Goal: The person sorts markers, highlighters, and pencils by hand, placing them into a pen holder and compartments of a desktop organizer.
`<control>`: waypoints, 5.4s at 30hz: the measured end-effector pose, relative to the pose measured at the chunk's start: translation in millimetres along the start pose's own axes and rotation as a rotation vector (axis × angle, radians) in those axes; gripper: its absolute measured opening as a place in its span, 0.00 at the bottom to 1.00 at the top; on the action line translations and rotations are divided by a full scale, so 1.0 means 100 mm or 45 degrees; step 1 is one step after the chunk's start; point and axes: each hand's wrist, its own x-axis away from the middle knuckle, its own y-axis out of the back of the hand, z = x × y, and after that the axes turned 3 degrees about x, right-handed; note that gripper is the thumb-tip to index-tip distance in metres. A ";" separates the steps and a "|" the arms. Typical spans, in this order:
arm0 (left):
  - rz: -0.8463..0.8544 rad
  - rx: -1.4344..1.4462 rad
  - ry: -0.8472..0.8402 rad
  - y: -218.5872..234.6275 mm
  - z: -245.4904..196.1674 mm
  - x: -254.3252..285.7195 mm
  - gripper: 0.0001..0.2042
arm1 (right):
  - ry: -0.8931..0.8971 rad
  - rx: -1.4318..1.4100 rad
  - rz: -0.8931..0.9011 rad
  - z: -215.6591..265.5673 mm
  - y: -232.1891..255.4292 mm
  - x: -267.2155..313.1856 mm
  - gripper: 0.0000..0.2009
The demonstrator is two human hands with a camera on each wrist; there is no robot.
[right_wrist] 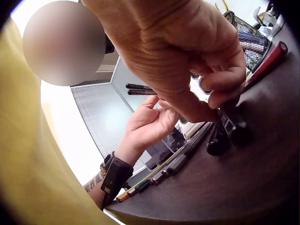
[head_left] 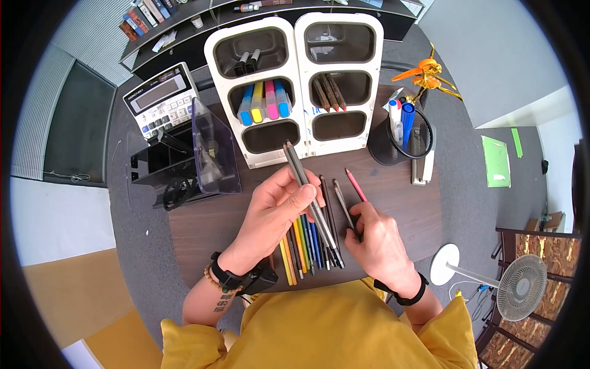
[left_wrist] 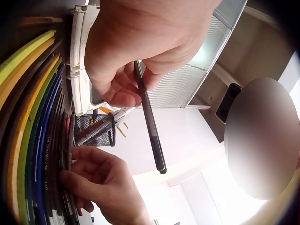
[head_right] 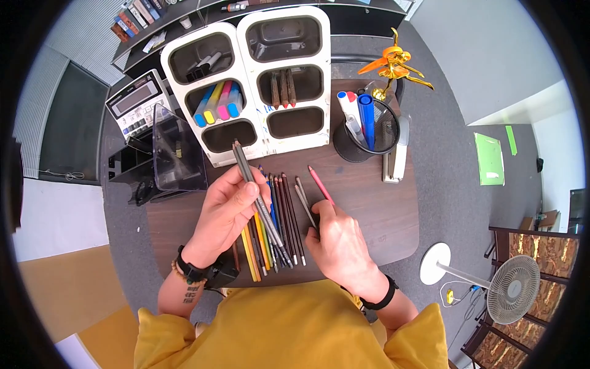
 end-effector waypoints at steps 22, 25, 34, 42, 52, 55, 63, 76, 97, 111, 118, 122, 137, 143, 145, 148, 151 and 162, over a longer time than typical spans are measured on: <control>0.135 -0.482 -0.167 -0.19 0.02 0.06 0.07 | 0.409 -0.421 0.045 0.19 0.22 0.12 0.11; 0.190 -0.725 -0.276 -0.18 0.01 0.04 0.07 | 0.394 -0.327 0.071 0.21 0.26 0.12 0.09; 0.291 -0.955 -0.462 -0.20 -0.01 0.06 0.09 | 0.587 -0.148 -0.077 0.26 0.31 0.14 0.08; 0.291 -0.936 -0.507 -0.19 0.00 0.07 0.13 | 0.623 -0.144 -0.089 0.25 0.31 0.14 0.08; 0.356 -0.922 -0.480 -0.20 -0.01 0.07 0.13 | 0.491 -0.176 0.048 0.20 0.23 0.11 0.08; 0.368 -0.894 -0.436 -0.20 0.01 0.08 0.13 | 0.518 -0.174 0.078 0.19 0.22 0.09 0.08; 0.320 -0.631 -0.448 -0.21 0.06 0.06 0.14 | 0.529 -0.305 -0.009 0.15 0.23 0.11 0.09; 0.075 -0.198 -0.317 -0.01 0.07 0.02 0.09 | 0.484 -0.175 -0.098 0.09 0.21 0.01 0.10; 0.050 0.011 -0.262 0.00 0.10 0.04 0.08 | 0.448 -0.134 0.013 0.00 0.06 -0.01 0.11; 0.376 -0.543 -0.013 -0.13 0.06 0.07 0.20 | 0.394 -0.201 0.252 0.09 0.20 0.08 0.09; 0.296 -0.322 0.142 -0.16 0.07 0.10 0.13 | 0.333 -0.440 0.649 0.14 0.29 0.06 0.12; 0.284 -0.346 0.144 -0.16 0.06 0.08 0.13 | 0.256 -0.399 0.718 0.11 0.26 0.05 0.17; 0.112 -0.309 0.090 -0.14 0.12 0.08 0.12 | 0.192 -0.532 0.662 0.20 0.27 0.03 0.11; 0.073 -0.329 0.081 -0.13 0.07 0.07 0.12 | 0.213 -0.407 0.610 0.10 0.23 0.04 0.12; 0.070 -0.322 0.070 -0.13 0.08 0.07 0.12 | 0.226 -0.380 0.595 0.09 0.22 0.04 0.13; 0.074 -0.307 0.073 -0.14 0.09 0.07 0.12 | 0.282 -0.387 0.581 0.11 0.23 0.03 0.14; 0.107 -0.324 0.121 -0.16 0.06 0.07 0.13 | 0.284 -0.412 0.606 0.13 0.24 0.03 0.12; 0.207 -0.478 0.046 -0.07 0.13 0.10 0.11 | 0.202 -0.497 0.384 0.17 0.38 0.06 0.15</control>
